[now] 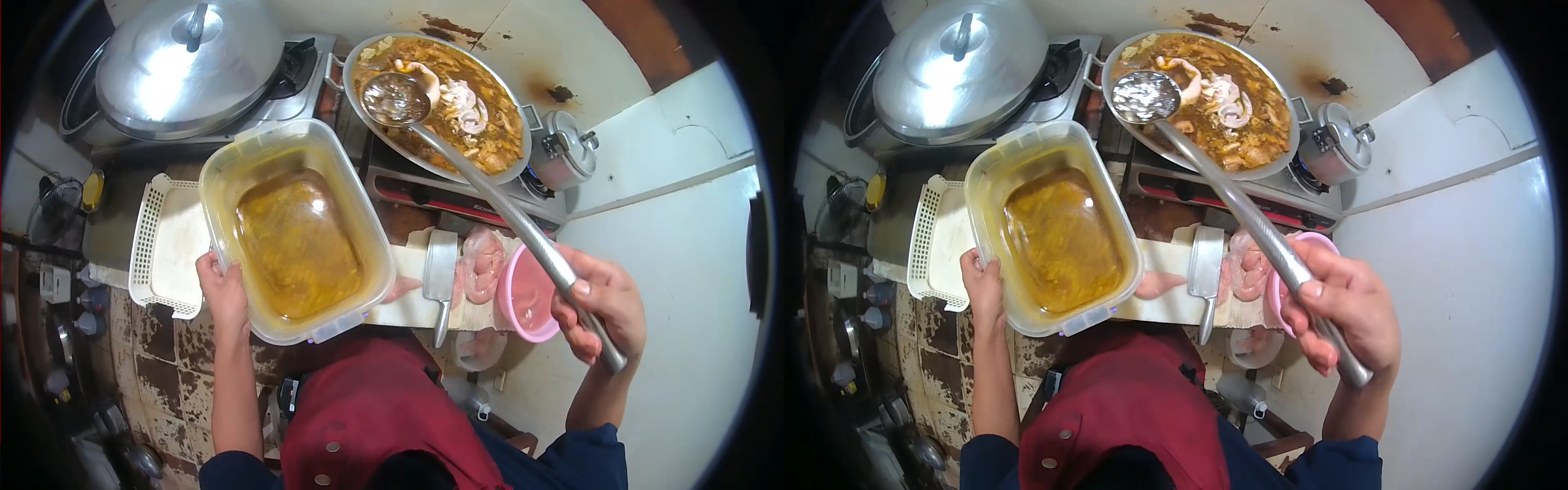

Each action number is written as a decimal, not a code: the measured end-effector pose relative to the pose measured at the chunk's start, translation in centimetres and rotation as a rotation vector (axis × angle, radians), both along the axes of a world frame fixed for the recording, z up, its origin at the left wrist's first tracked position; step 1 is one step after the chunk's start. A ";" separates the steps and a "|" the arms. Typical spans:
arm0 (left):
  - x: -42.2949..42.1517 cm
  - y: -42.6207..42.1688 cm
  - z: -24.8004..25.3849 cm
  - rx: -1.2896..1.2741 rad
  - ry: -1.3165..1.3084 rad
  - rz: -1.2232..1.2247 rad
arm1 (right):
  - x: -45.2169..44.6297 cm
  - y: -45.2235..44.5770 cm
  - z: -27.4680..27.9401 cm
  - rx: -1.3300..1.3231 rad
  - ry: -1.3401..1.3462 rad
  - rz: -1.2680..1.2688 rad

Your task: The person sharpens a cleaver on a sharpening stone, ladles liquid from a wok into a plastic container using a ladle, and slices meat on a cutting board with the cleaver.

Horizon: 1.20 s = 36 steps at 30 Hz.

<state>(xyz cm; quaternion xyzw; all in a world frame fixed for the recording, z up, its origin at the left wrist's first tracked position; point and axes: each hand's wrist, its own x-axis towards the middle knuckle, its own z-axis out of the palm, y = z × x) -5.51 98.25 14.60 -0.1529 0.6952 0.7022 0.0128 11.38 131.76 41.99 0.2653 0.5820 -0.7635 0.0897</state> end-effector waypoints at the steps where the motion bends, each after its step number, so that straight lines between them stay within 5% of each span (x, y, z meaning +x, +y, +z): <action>1: 0.0 0.0 -0.3 0.023 0.010 0.008 | 0.3 -0.4 0.1 0.004 -0.007 0.010; 7: 0.0 0.1 0.0 0.041 0.011 0.020 | 0.2 -3.5 0.4 0.030 -0.163 0.088; 10: 0.0 0.1 -0.1 0.043 0.013 0.021 | 0.0 -4.5 0.1 0.363 -0.253 0.348; 15: 0.0 -0.1 -0.1 0.045 -0.011 0.033 | 1.3 -5.8 -1.3 1.212 0.133 0.829; 18: -0.1 -0.2 -0.2 0.021 -0.018 0.038 | 2.9 -6.8 -2.1 1.424 0.059 0.964; 22: 0.0 0.2 0.5 0.007 -0.035 0.038 | 4.6 -4.9 -4.0 1.232 0.194 0.833; 28: -0.1 0.3 0.2 0.006 -0.006 0.031 | 6.5 -0.1 -2.6 -0.048 -0.041 -0.046; 36: 0.0 -0.1 0.1 0.020 -0.008 -0.003 | 1.9 2.3 -7.0 0.257 -0.046 -0.073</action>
